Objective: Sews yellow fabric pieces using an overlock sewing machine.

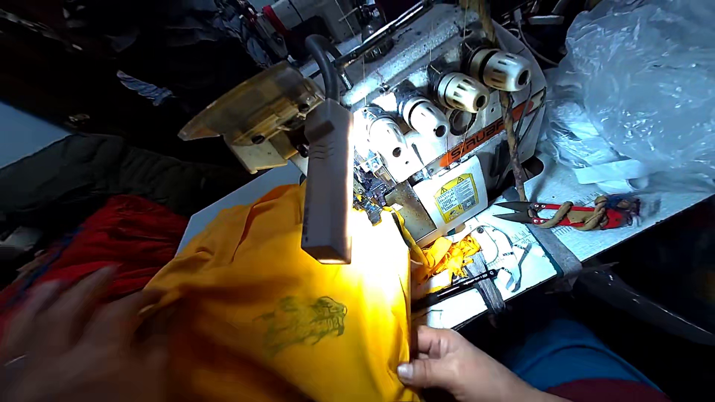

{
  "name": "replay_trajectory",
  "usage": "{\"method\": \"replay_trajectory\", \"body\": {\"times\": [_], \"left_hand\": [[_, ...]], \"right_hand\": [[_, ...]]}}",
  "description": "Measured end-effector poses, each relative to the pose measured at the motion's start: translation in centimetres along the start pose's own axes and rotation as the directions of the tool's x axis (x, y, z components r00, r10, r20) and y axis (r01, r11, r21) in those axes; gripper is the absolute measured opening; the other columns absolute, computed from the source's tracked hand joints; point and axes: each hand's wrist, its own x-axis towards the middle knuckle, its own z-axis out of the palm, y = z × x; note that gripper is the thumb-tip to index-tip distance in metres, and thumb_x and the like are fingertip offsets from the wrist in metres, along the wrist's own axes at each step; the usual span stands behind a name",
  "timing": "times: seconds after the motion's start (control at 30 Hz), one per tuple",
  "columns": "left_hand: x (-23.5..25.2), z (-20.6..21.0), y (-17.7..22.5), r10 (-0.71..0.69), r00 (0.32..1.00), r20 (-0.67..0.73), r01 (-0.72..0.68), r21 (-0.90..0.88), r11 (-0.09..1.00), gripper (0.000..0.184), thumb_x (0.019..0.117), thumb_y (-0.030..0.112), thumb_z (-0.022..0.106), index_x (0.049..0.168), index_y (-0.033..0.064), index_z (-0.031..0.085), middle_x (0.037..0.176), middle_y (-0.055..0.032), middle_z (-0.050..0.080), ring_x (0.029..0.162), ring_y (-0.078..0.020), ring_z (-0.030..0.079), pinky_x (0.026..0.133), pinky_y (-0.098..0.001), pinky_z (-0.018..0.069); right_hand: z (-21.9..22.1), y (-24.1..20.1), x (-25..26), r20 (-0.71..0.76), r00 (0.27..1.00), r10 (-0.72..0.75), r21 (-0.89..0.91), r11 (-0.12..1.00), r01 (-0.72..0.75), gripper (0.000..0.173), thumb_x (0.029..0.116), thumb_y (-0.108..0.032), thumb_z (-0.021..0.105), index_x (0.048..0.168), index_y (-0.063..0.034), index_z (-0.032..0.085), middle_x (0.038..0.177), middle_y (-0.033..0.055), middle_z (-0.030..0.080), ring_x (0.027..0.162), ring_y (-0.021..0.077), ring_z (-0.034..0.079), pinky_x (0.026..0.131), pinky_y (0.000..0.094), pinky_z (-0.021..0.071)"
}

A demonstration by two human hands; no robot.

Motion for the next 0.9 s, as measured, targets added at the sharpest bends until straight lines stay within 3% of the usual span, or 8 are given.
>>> {"method": "replay_trajectory", "body": {"times": [0.07, 0.1, 0.17, 0.23, 0.4, 0.6, 0.7, 0.9], "left_hand": [[0.2, 2.2, -1.1, 0.108, 0.993, 0.058, -0.1, -0.127, 0.987, 0.034, 0.0999, 0.008, 0.057, 0.12, -0.0189, 0.061, 0.142, -0.0474, 0.042, 0.137, -0.0682, 0.033, 0.11, -0.0803, 0.0184], [-0.1, 2.7, -0.2, 0.15, 0.989, 0.011, -0.145, -0.191, 0.971, 0.032, 0.0998, 0.007, 0.056, 0.117, -0.0193, 0.062, 0.14, -0.0471, 0.044, 0.136, -0.0657, 0.037, 0.112, -0.0756, 0.0223], [-1.5, 2.7, 3.1, 0.215, 0.973, -0.081, -0.229, -0.362, 0.904, 0.027, 0.1016, 0.008, 0.054, 0.103, -0.0163, 0.066, 0.126, -0.0405, 0.057, 0.129, -0.0473, 0.052, 0.112, -0.0505, 0.0383], [-3.2, 2.9, 6.6, 0.251, 0.965, -0.071, -0.248, -0.553, 0.795, 0.031, 0.1057, 0.02, 0.054, 0.097, -0.0058, 0.068, 0.118, -0.025, 0.064, 0.128, -0.023, 0.054, 0.111, -0.0313, 0.0383], [-6.0, 5.5, 12.0, 0.183, 0.98, -0.083, -0.195, -0.617, 0.762, 0.047, 0.1065, 0.042, 0.047, 0.101, 0.0044, 0.075, 0.109, -0.0179, 0.068, 0.118, -0.0219, 0.055, 0.107, -0.0314, 0.034], [-6.1, 5.0, 13.0, 0.133, 0.991, -0.033, -0.126, -0.598, 0.791, 0.057, 0.1077, 0.039, 0.041, 0.099, -0.0065, 0.074, 0.097, -0.0213, 0.069, 0.102, -0.0256, 0.06, 0.096, -0.0359, 0.0398], [-6.0, 4.7, 12.8, 0.189, 0.982, 0.017, -0.117, -0.733, 0.671, 0.057, 0.1064, 0.048, 0.041, 0.108, 0.0012, 0.074, 0.105, -0.0164, 0.068, 0.11, -0.0143, 0.058, 0.101, -0.0266, 0.0401], [-6.2, 5.6, 12.9, 0.278, 0.96, -0.044, -0.234, -0.675, 0.7, 0.058, 0.1023, 0.054, 0.048, 0.114, 0.0049, 0.075, 0.123, -0.0141, 0.072, 0.13, -0.0208, 0.053, 0.111, -0.0343, 0.0294]], "right_hand": [[0.4, 0.7, 0.6, -0.051, 0.998, 0.044, 0.041, 0.998, -0.042, 0.01, 0.0993, 0.0, 0.053, 0.103, -0.0065, 0.06, 0.086, -0.0047, 0.068, 0.077, 0.0006, 0.065, 0.071, 0.0202, 0.0539], [0.5, 0.7, 0.5, -0.061, 0.998, -0.017, 0.0, 1.0, 0.017, 0.009, 0.099, 0.001, 0.054, 0.103, -0.0051, 0.06, 0.087, -0.0046, 0.068, 0.079, -0.0002, 0.064, 0.073, 0.0196, 0.0537], [0.6, 0.2, -0.3, -0.083, 0.969, -0.231, -0.197, 0.957, 0.211, 0.007, 0.0963, 0.001, 0.057, 0.101, 0.0021, 0.062, 0.087, -0.0014, 0.065, 0.081, -0.0019, 0.061, 0.076, 0.0176, 0.0509], [0.5, -0.5, -1.0, -0.068, 0.908, -0.414, -0.395, 0.847, 0.356, 0.01, 0.0942, 0.001, 0.059, 0.096, 0.0082, 0.065, 0.085, 0.0048, 0.065, 0.079, -0.001, 0.059, 0.075, 0.0165, 0.0482], [0.6, -1.5, -1.8, -0.072, 0.861, -0.503, -0.535, 0.749, 0.392, 0.016, 0.095, 0.001, 0.059, 0.105, 0.0108, 0.066, 0.087, 0.0109, 0.068, 0.078, 0.0024, 0.061, 0.074, 0.0167, 0.0495], [1.0, -0.8, -2.4, -0.04, 0.878, -0.477, -0.549, 0.745, 0.379, 0.044, 0.0932, 0.002, 0.06, 0.135, 0.0148, 0.054, 0.083, 0.0093, 0.068, 0.071, 0.0081, 0.059, 0.07, 0.0233, 0.0493], [0.6, -0.7, -2.4, -0.042, 0.901, -0.431, -0.481, 0.8, 0.36, 0.041, 0.0942, 0.001, 0.062, 0.132, 0.0151, 0.053, 0.087, 0.0089, 0.07, 0.077, 0.0056, 0.063, 0.076, 0.022, 0.0519], [-0.1, -0.2, -2.1, -0.002, 0.924, -0.382, -0.398, 0.848, 0.349, 0.058, 0.0958, -0.007, 0.063, 0.144, 0.0161, 0.039, 0.089, 0.0046, 0.067, 0.078, 0.0021, 0.061, 0.077, 0.0201, 0.0512]]}}
